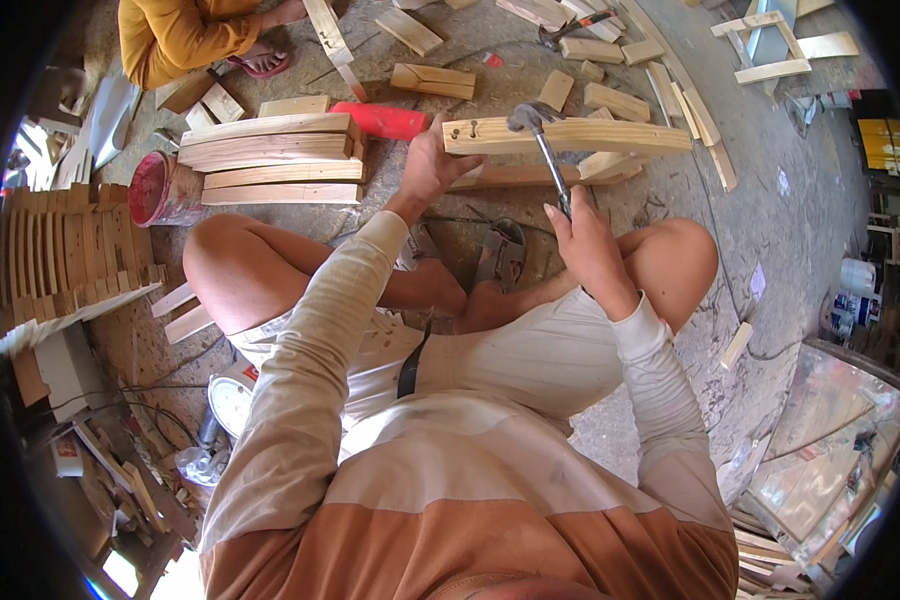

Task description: The person assembles wooden frames by applying glue to the joints and securing them with a hammer and nails.

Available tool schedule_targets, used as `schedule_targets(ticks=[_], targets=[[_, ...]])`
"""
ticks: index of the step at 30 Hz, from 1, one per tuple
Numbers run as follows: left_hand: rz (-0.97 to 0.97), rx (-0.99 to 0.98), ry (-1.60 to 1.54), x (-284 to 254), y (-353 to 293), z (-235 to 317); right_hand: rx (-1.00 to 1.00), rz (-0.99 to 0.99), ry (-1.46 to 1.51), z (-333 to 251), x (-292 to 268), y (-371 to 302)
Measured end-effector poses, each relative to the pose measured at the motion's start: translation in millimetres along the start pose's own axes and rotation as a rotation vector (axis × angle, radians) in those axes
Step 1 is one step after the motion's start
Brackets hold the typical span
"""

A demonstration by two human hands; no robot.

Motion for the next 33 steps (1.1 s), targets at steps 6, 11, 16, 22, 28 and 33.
schedule_targets(ticks=[6,11,16,22,28,33], targets=[[-0.044,-0.021,-0.134,-2.4,0.9,3.0,0.018,-0.023,-0.014,6.2,3.8,0.3],[0.049,0.045,-0.276,5.5,-2.5,1.2,0.01,-0.005,-0.003,3.9,6.2,1.1],[-0.022,-0.046,-0.314,4.9,-0.7,-2.0,0.051,-0.031,0.003,5.0,5.9,1.0],[-0.093,0.007,-0.333,0.7,2.0,-4.7,-0.003,-0.001,-0.006,4.5,6.8,1.3],[-0.133,-0.056,-0.424,3.4,3.8,-11.1,0.002,0.017,0.022,1.1,4.4,1.0],[-0.108,-0.067,-0.443,5.2,5.8,-15.6,0.039,-0.012,0.099,-1.5,-5.8,3.1]])
Point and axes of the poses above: each hand's wrist, its own y-axis towards the middle knuckle, its own x-axis out of the palm, z = x × y, the point moved 4 cm from there along y, towards the middle knuckle, and after that the axes turned 6 degrees about -y, right-handed, at the moved point
